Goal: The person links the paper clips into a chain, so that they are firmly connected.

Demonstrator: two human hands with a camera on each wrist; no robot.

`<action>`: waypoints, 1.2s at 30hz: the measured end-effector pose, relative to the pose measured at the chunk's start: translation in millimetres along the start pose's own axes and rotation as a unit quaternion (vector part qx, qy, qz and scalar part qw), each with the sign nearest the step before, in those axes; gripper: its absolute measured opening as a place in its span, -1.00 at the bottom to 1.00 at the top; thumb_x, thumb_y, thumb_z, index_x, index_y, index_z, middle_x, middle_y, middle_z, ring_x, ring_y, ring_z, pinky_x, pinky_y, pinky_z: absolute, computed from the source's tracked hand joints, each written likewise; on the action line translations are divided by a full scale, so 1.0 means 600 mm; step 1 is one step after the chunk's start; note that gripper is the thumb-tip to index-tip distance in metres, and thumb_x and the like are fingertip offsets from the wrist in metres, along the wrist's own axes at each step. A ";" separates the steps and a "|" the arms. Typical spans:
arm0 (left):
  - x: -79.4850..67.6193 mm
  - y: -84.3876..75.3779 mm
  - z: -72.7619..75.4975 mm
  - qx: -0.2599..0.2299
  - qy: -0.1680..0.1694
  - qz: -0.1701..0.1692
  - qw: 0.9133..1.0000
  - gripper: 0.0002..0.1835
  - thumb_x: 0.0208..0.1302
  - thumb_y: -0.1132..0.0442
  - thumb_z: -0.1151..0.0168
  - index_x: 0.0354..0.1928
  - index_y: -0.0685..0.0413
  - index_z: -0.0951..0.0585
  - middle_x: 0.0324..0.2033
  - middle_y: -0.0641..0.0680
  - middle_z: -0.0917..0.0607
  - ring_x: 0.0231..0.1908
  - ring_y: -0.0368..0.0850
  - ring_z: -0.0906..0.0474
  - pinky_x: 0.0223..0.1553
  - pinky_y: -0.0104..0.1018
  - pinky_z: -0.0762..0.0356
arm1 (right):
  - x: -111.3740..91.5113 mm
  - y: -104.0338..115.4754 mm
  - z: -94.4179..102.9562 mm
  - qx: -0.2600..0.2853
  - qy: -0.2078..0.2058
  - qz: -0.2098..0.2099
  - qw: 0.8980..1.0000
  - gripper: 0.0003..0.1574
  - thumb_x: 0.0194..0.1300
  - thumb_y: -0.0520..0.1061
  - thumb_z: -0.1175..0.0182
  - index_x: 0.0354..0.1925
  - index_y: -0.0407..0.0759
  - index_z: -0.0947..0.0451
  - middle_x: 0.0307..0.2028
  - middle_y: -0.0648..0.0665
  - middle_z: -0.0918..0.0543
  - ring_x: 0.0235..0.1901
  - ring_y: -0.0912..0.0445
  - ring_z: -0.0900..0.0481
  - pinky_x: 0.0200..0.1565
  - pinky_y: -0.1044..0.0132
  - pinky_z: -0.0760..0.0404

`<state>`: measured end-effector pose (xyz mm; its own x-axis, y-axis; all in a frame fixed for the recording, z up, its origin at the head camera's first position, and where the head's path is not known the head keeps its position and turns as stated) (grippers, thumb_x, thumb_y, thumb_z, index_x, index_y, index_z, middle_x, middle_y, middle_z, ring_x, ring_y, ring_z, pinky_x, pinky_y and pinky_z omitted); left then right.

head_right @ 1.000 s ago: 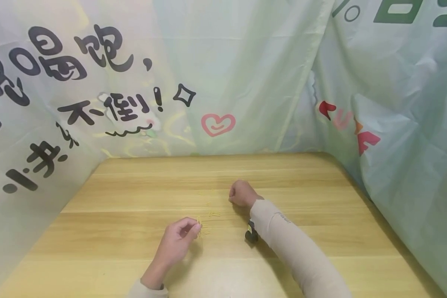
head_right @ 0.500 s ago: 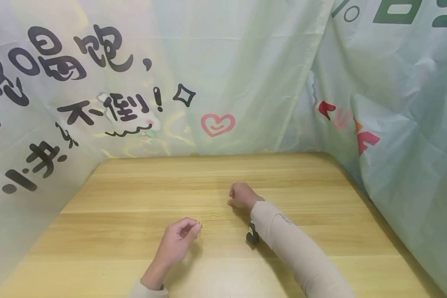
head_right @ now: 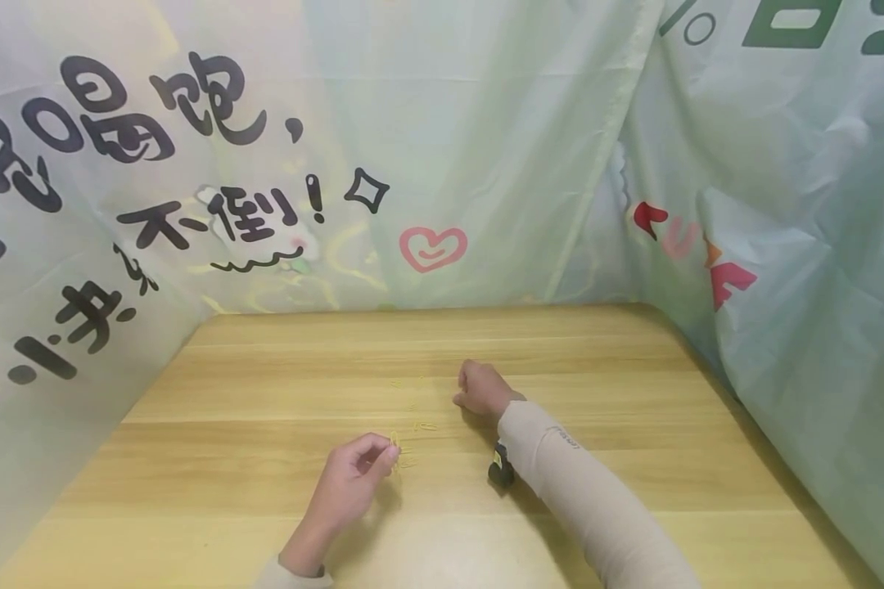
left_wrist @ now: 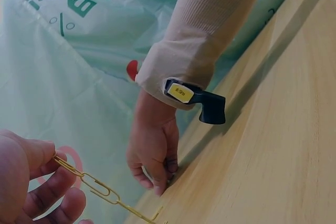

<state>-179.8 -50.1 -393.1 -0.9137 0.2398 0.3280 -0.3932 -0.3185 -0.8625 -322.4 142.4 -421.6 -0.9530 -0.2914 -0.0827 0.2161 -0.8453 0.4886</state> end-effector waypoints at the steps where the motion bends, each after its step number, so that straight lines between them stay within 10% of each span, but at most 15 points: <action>1: 0.000 0.000 0.000 0.000 0.000 -0.001 1.000 -0.76 0.40 0.20 -0.14 -0.27 0.26 -0.64 -0.36 0.14 -0.70 -0.32 -0.18 -0.59 -0.25 -0.33 -0.57 | 0.000 0.000 0.001 -0.002 0.001 -0.001 1.000 -0.76 0.24 -0.18 -0.34 -0.21 -0.24 -0.48 -0.35 -0.07 -0.54 -0.27 0.04 -0.53 -0.16 0.14 -0.56; 14: 0.003 -0.001 -0.001 0.000 0.000 -0.011 1.000 -0.76 0.41 0.20 -0.14 -0.27 0.27 -0.63 -0.37 0.14 -0.70 -0.33 -0.18 -0.59 -0.26 -0.33 -0.57 | 0.001 0.002 0.003 -0.026 0.006 0.001 1.000 -0.68 0.27 -0.14 -0.31 -0.58 -0.13 -0.47 -0.58 0.00 -0.49 -0.52 0.13 -0.41 -0.37 0.28 -0.44; 36: -0.001 0.000 0.002 -0.024 -0.017 -0.010 1.000 -0.82 0.38 0.23 -0.17 -0.30 0.21 -0.65 -0.39 0.08 -0.70 -0.34 -0.15 -0.60 -0.28 -0.35 -0.57 | -0.010 0.014 0.008 0.031 -0.005 0.051 0.998 -0.82 0.09 -0.33 -0.40 -0.54 -0.13 -0.63 -0.55 0.06 -0.61 -0.47 0.17 -0.51 -0.29 0.26 -0.57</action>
<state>-179.5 -51.5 -392.6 -0.9094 0.2139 0.3568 -0.4061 -0.2698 -0.8731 -315.6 139.0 -413.0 -0.9285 -0.3708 -0.0215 0.2995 -0.7816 0.5472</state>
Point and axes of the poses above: each hand's wrist, its own x-axis towards the middle knuckle, its own z-axis out of the back of the hand, y = z × x, the point moved 7 cm from there along x, towards the middle knuckle
